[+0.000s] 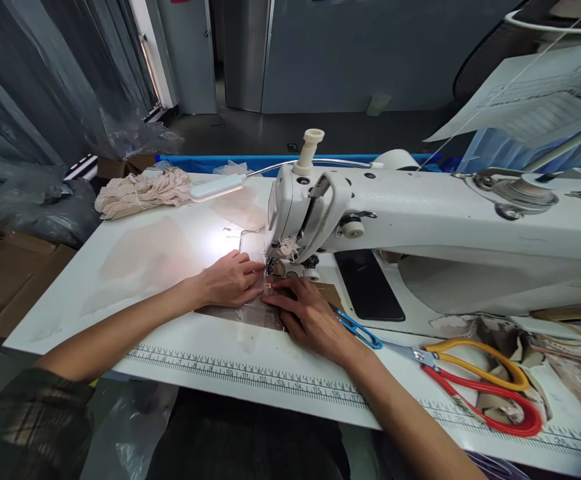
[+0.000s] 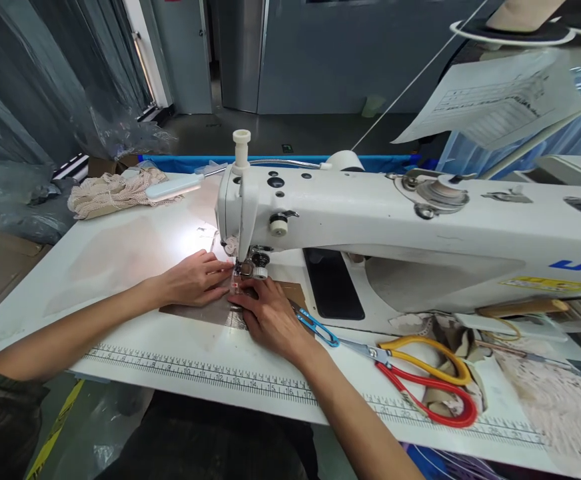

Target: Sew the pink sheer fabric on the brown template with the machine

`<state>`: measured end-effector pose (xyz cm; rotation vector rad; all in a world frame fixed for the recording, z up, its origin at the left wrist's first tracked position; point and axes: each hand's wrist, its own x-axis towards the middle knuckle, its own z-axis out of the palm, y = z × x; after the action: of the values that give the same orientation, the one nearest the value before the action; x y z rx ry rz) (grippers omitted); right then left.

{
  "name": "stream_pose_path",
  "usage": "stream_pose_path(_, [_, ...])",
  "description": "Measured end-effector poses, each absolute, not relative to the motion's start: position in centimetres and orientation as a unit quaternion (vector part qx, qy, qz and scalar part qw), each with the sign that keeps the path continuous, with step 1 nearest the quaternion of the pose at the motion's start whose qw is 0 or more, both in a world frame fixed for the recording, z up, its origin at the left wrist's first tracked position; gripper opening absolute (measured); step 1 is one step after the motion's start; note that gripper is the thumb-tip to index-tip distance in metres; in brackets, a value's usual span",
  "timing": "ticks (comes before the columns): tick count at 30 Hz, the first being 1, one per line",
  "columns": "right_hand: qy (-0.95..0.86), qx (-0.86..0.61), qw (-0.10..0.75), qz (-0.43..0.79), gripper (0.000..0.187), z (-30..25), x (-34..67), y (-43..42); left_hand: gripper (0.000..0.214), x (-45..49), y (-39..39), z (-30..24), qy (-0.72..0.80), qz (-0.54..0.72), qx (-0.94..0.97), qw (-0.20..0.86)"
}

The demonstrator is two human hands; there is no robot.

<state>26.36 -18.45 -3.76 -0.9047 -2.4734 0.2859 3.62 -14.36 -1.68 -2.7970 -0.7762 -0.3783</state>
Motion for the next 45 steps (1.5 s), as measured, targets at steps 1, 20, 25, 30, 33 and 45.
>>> stream_pose_path(1, [-0.905, -0.333, 0.244, 0.104, 0.037, -3.8, 26.3, -18.4, 0.036, 3.7, -14.3, -1.6, -0.264, -0.118, -0.951, 0.11])
stream_pose_path(20, [-0.886, -0.363, 0.256, 0.133, 0.038, -4.0, 26.4, -18.5, 0.039, 2.9, -14.0, -2.4, -0.316, -0.14, -0.938, 0.001])
stream_pose_path(25, [-0.882, -0.367, 0.265, 0.136, 0.039, -4.2, 26.4, -18.4, 0.039, 3.0, -14.1, -2.4, -0.314, -0.143, -0.939, 0.004])
stream_pose_path(30, [-0.881, -0.369, 0.269, 0.126, 0.039, -4.4, 26.3, -18.4, 0.04, 3.0, -14.1, -2.6, -0.314, -0.147, -0.938, 0.016])
stream_pose_path(33, [-0.881, -0.368, 0.272, 0.123, 0.038, -4.4, 26.3, -18.3, 0.041, 3.0, -14.1, -2.6, -0.309, -0.143, -0.94, 0.027])
stream_pose_path(45, [-0.883, -0.371, 0.261, 0.119, 0.037, -4.0, 26.2, -18.3, 0.04, 3.3, -14.5, -2.3, -0.315, -0.121, -0.94, 0.043])
